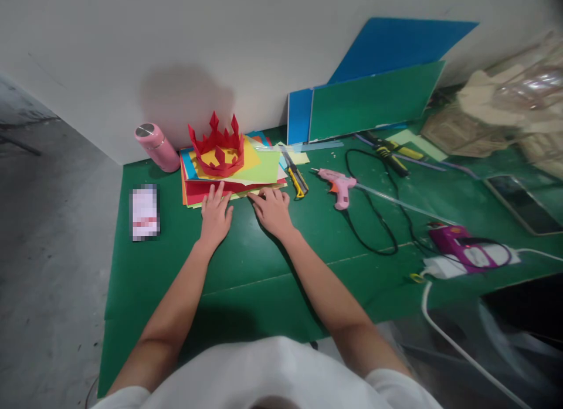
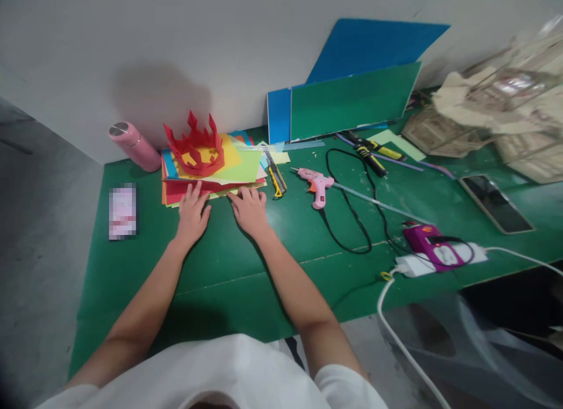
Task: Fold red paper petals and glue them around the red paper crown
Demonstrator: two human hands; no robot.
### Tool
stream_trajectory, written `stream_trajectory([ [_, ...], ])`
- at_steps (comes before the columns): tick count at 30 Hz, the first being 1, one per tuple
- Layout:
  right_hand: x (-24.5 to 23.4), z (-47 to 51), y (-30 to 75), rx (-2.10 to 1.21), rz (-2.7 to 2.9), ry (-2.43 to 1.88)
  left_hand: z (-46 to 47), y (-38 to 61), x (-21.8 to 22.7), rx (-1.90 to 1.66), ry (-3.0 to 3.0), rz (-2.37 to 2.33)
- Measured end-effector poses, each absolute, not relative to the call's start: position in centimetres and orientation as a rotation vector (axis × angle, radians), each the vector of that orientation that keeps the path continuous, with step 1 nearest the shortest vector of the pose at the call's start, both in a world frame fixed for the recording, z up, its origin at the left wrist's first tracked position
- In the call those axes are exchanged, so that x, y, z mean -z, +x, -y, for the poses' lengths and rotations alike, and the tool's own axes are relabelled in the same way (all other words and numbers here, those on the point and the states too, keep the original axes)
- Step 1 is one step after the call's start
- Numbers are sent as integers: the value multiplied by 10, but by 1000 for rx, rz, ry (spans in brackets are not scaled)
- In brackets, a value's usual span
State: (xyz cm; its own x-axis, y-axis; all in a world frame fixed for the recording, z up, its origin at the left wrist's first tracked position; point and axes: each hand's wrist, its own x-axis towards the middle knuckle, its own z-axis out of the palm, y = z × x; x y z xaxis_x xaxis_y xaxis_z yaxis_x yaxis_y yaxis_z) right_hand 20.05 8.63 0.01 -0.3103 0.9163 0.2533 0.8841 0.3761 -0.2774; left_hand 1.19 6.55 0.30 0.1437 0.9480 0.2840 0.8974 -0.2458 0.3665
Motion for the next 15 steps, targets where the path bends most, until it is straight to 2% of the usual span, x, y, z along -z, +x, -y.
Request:
stream_trajectory([
  [15,-3,-91,208,-236,2200,-1544,-103,4,-18,-596,2384,-1971],
])
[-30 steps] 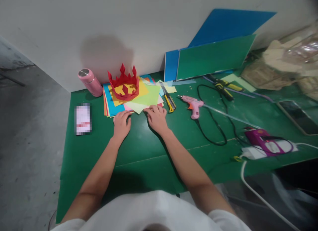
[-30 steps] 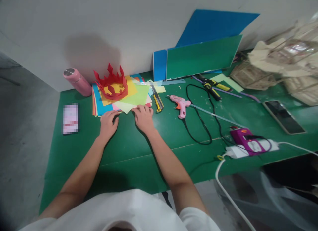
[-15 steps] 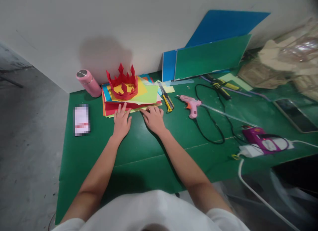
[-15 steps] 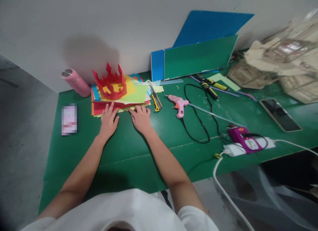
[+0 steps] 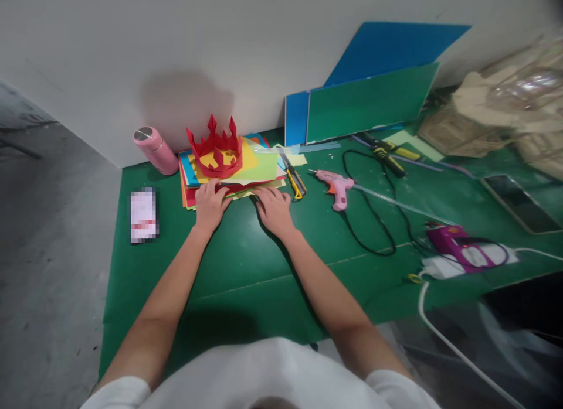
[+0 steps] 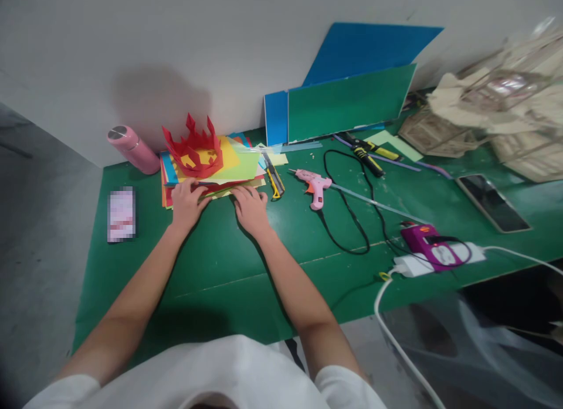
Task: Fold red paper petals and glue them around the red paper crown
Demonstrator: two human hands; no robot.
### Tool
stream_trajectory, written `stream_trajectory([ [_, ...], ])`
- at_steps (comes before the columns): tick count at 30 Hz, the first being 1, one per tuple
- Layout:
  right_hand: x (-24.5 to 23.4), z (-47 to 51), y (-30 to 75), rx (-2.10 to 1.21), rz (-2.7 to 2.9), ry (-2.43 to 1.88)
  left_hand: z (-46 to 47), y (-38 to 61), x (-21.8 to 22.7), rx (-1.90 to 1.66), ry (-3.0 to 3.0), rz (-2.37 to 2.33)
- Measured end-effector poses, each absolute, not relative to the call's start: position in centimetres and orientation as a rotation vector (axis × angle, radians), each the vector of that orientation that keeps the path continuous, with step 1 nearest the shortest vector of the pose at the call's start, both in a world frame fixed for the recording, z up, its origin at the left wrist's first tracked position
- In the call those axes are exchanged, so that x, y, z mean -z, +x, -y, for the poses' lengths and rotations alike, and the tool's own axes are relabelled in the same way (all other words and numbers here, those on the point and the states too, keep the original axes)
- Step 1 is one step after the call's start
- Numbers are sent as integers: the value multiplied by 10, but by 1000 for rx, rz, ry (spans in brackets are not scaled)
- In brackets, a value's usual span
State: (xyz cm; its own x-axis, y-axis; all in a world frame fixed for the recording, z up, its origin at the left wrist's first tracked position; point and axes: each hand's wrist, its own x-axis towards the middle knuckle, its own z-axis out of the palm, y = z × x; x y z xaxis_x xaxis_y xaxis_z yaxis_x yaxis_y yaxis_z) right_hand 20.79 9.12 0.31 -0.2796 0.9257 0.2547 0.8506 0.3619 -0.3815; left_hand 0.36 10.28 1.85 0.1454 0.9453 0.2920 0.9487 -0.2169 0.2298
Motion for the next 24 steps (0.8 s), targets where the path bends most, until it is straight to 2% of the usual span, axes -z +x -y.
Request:
stream_trajectory([
  [5,-5,-90,208,-243,2218,-1559,-109,3,-17,632,-2328,1937],
  [12,-8,-96,212,-82,2143,-1584,-119,4,-21,820,-2179,1920],
  [24,-15,-129,196,98,2488,-1427,-132,-6,-27,890,-2366,1936],
])
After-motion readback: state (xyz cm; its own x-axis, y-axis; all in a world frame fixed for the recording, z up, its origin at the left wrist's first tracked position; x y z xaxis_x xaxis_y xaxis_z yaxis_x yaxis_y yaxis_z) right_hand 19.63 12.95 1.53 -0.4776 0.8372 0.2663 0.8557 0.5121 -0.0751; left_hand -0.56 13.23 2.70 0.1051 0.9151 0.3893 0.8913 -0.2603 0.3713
